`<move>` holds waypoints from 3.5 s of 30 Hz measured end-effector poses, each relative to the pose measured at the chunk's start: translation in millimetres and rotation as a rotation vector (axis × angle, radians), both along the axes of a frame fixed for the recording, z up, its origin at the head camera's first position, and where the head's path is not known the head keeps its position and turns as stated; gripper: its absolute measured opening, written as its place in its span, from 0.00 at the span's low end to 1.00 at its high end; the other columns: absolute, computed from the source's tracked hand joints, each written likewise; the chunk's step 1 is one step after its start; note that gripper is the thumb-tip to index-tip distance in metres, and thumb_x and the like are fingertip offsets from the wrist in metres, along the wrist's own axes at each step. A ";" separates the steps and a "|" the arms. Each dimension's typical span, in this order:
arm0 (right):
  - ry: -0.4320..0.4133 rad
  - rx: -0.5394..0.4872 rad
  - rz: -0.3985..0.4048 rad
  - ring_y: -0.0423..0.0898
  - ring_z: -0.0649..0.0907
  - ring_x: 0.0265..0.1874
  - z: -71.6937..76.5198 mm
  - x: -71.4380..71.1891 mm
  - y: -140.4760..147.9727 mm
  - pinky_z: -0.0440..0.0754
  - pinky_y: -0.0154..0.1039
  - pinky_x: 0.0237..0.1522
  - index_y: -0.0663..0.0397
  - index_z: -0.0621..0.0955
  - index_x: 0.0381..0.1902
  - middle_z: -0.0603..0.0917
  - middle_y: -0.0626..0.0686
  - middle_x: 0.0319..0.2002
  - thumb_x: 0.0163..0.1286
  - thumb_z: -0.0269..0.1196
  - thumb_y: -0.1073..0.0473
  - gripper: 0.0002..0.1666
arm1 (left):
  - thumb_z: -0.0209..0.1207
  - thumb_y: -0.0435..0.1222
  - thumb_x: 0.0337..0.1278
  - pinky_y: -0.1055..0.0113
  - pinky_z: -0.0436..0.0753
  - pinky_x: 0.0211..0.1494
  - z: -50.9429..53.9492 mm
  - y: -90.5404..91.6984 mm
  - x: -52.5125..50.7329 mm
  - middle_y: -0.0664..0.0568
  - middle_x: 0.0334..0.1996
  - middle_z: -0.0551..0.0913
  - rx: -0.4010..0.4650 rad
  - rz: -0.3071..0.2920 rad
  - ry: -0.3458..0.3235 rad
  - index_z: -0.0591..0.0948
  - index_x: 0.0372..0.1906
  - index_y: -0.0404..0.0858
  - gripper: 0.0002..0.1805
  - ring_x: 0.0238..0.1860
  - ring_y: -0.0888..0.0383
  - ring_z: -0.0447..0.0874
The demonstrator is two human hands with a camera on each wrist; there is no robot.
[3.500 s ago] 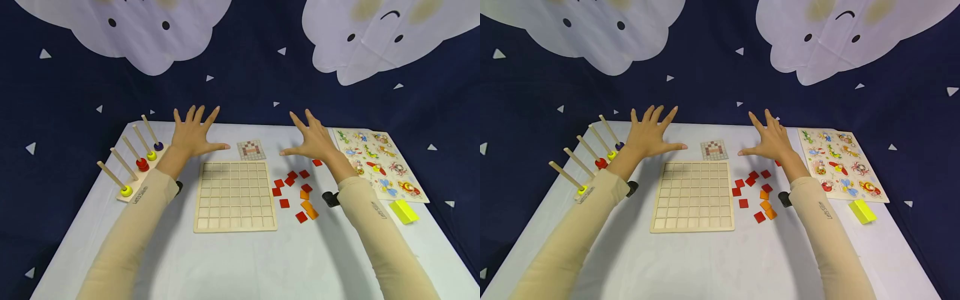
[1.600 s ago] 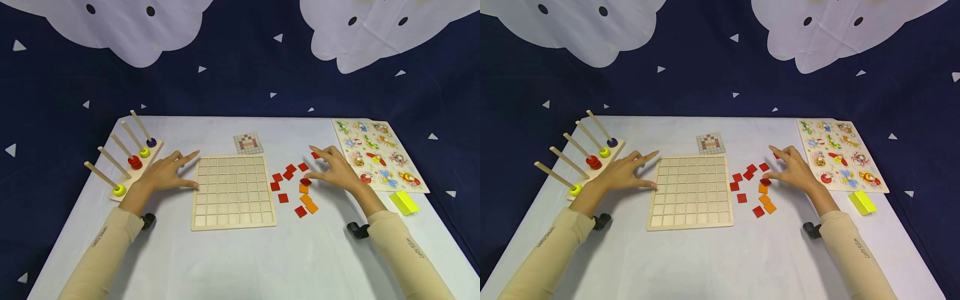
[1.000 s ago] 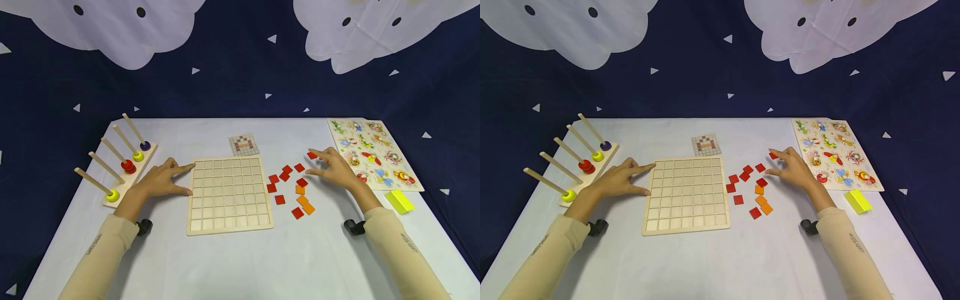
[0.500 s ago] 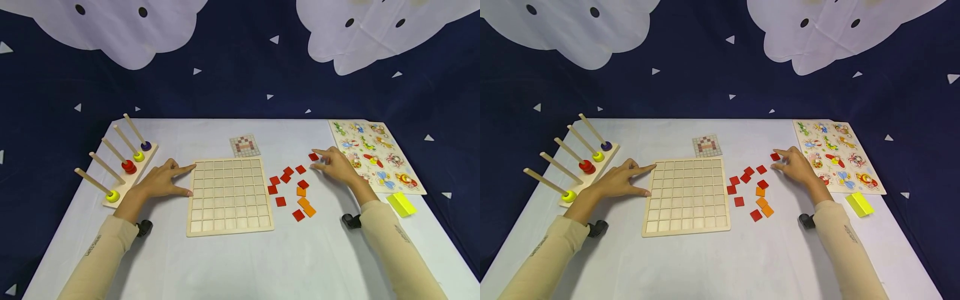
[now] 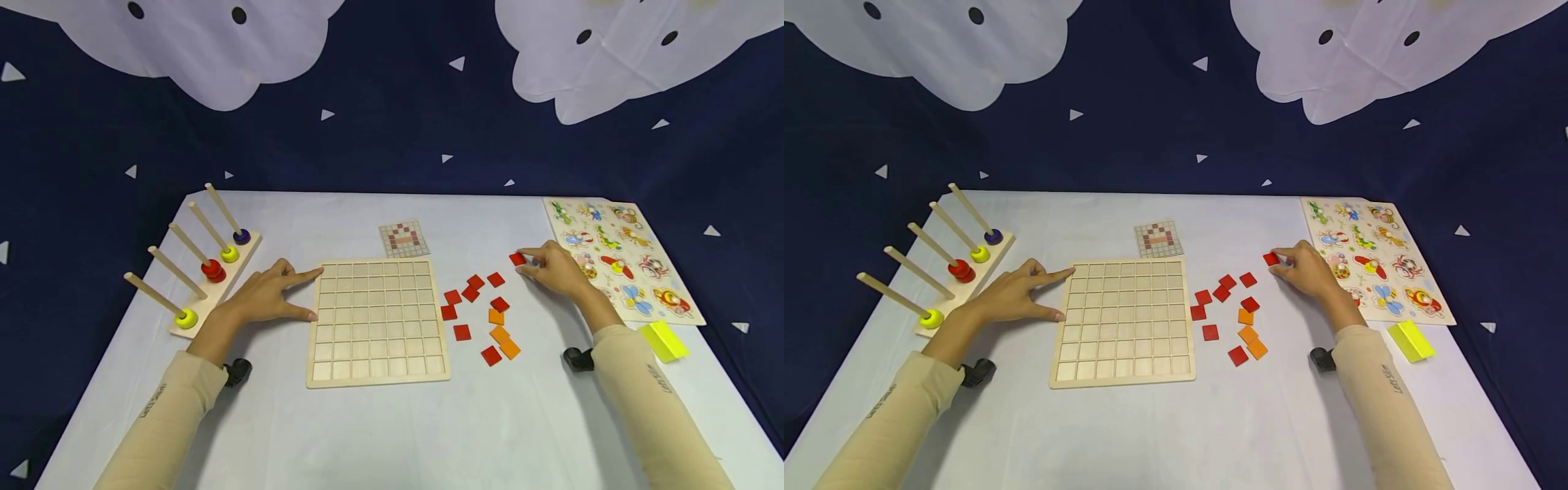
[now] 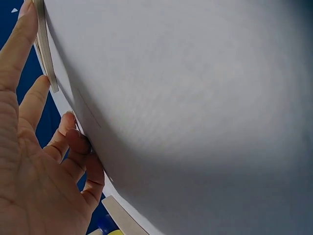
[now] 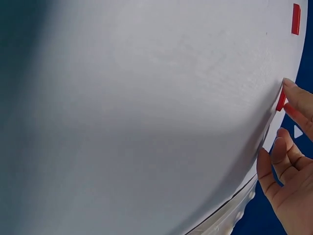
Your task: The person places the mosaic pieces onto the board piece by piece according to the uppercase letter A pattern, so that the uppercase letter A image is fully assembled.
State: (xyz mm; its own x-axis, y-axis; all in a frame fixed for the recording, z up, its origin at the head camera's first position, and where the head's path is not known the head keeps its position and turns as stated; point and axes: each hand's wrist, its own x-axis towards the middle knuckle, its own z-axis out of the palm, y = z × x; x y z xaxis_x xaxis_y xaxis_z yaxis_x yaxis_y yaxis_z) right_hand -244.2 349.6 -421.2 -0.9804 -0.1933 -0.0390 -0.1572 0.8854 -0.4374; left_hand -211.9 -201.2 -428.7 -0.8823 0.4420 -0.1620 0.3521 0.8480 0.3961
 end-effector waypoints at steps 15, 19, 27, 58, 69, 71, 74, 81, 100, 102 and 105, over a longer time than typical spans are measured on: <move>0.043 0.008 -0.013 0.51 0.70 0.33 0.2 1.8 2.9 0.65 0.44 0.36 0.67 0.84 0.50 0.72 0.59 0.35 0.66 0.67 0.60 0.19 | 0.70 0.66 0.39 0.63 0.67 0.38 -1.4 -0.2 -0.2 0.48 0.42 0.70 0.009 0.004 -0.001 0.66 0.74 0.55 0.53 0.31 0.54 0.67; 0.063 0.004 -0.007 0.51 0.70 0.33 -2.0 2.7 2.6 0.66 0.43 0.36 0.69 0.84 0.47 0.72 0.58 0.34 0.66 0.68 0.60 0.17 | 0.71 0.65 0.38 0.63 0.66 0.38 -1.7 0.8 -0.8 0.48 0.42 0.70 0.015 0.007 -0.006 0.67 0.74 0.56 0.53 0.31 0.54 0.66; 0.135 -0.005 0.018 0.50 0.70 0.32 -3.9 3.8 2.8 0.66 0.42 0.35 0.69 0.85 0.41 0.73 0.56 0.32 0.61 0.71 0.60 0.16 | 0.71 0.66 0.37 0.63 0.67 0.37 -3.1 -0.1 -1.3 0.49 0.42 0.70 0.015 0.008 -0.008 0.66 0.74 0.57 0.53 0.31 0.54 0.66; 0.117 -0.194 0.252 0.49 0.74 0.37 18.0 3.3 -91.0 0.74 0.46 0.43 0.62 0.87 0.40 0.75 0.53 0.36 0.59 0.73 0.63 0.12 | 0.71 0.67 0.36 0.64 0.66 0.37 -3.5 0.1 -2.9 0.49 0.42 0.70 0.019 0.011 -0.012 0.66 0.74 0.57 0.54 0.31 0.55 0.66; 0.114 -0.189 0.339 0.51 0.74 0.37 21.6 -2.3 -127.4 0.74 0.45 0.42 0.62 0.87 0.41 0.74 0.54 0.35 0.58 0.73 0.62 0.13 | 0.70 0.68 0.35 0.63 0.66 0.37 -4.3 -1.4 -3.7 0.49 0.42 0.70 0.014 0.021 -0.024 0.66 0.74 0.59 0.54 0.31 0.54 0.67; 0.115 -0.189 0.355 0.51 0.74 0.37 22.0 -3.2 -133.4 0.75 0.45 0.41 0.62 0.87 0.41 0.74 0.54 0.35 0.58 0.73 0.62 0.13 | 0.70 0.68 0.36 0.63 0.67 0.37 -4.3 -1.1 -3.7 0.49 0.42 0.70 0.011 0.019 -0.023 0.66 0.74 0.59 0.54 0.31 0.54 0.67; 0.113 -0.190 0.377 0.51 0.74 0.37 22.9 -4.4 -141.4 0.74 0.44 0.41 0.62 0.87 0.41 0.74 0.55 0.35 0.59 0.73 0.61 0.13 | 0.70 0.68 0.36 0.63 0.67 0.37 -4.1 -0.6 -3.5 0.49 0.43 0.70 0.008 0.015 -0.019 0.66 0.74 0.59 0.54 0.31 0.54 0.67; 0.075 -0.207 0.406 0.52 0.74 0.37 24.7 -5.7 -159.0 0.73 0.43 0.40 0.64 0.87 0.45 0.73 0.57 0.36 0.60 0.72 0.61 0.16 | 0.70 0.68 0.36 0.63 0.66 0.36 -4.4 -0.4 -3.4 0.49 0.43 0.70 0.002 0.011 -0.016 0.66 0.74 0.59 0.54 0.31 0.54 0.67; 0.027 -0.197 0.477 0.53 0.73 0.37 21.1 -8.9 -196.2 0.74 0.44 0.42 0.66 0.85 0.49 0.74 0.57 0.40 0.63 0.70 0.60 0.19 | 0.71 0.67 0.36 0.64 0.67 0.34 -3.9 -0.4 -3.5 0.50 0.43 0.70 0.011 0.010 0.004 0.66 0.73 0.60 0.53 0.29 0.55 0.66; 0.023 -0.204 0.485 0.54 0.73 0.38 19.9 -10.2 -198.5 0.75 0.46 0.44 0.67 0.85 0.49 0.74 0.58 0.39 0.63 0.70 0.60 0.19 | 0.71 0.67 0.35 0.64 0.67 0.34 -3.7 -0.5 -3.6 0.50 0.43 0.70 0.013 0.009 0.005 0.67 0.73 0.60 0.53 0.28 0.55 0.66; 0.024 -0.217 0.496 0.53 0.75 0.40 17.7 -12.3 -202.7 0.78 0.47 0.48 0.67 0.85 0.49 0.74 0.58 0.39 0.63 0.70 0.60 0.19 | 0.71 0.68 0.35 0.64 0.67 0.34 -3.6 -0.5 -3.8 0.50 0.43 0.70 0.012 0.011 0.005 0.67 0.73 0.60 0.53 0.28 0.55 0.66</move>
